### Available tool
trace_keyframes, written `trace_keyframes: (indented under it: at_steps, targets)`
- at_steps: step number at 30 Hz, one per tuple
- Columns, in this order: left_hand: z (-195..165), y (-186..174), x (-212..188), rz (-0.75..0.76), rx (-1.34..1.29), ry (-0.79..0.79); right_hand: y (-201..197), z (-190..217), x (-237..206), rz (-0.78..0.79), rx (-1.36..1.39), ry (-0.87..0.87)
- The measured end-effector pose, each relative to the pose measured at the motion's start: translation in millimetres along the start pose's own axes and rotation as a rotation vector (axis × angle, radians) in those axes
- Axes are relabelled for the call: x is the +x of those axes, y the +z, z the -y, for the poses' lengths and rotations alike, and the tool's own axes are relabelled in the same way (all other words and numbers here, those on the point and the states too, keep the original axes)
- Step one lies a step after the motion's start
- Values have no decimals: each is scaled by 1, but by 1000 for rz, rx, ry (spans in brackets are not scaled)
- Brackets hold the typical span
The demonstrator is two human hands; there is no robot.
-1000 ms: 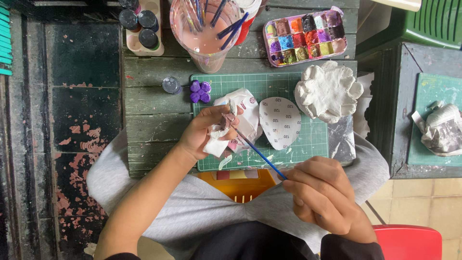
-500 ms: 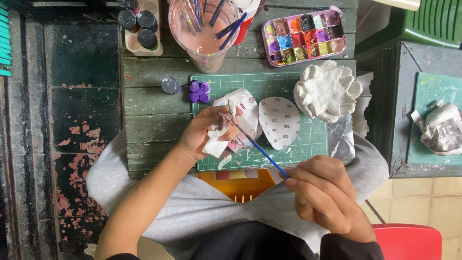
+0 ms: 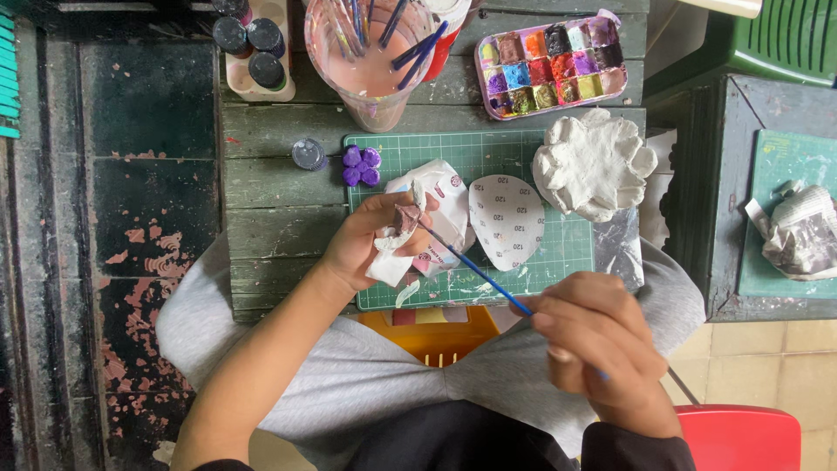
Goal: The person sits at a work table and paints a small white clay piece using a paintbrush, dipping the brush into a cup of water and a palette of pigments between strokes. They hold and turn the clay piece with their other hand while applying pigment to its surface.
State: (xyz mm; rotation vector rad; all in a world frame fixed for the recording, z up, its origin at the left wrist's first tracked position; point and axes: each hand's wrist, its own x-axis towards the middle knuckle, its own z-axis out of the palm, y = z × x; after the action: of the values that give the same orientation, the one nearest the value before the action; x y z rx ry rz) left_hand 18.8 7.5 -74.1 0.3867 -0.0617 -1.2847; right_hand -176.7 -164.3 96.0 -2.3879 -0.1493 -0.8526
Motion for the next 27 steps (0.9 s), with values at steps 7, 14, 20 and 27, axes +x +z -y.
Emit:
trace_keyframes:
  at_steps: [7,14,20,27]
  targets:
    - [1,5,-1,34,-53,-46,9,-19,-4,-177,81,48]
    - [3,2,0,24,-65,-43,4,-12,-7,-135,69,70]
    - [2,-3,-1,-37,-83,-73,2,-9,-2,-8,7,-3]
    - [3,-3,0,-6,-83,-40,0,-5,-4,16,-11,-4]
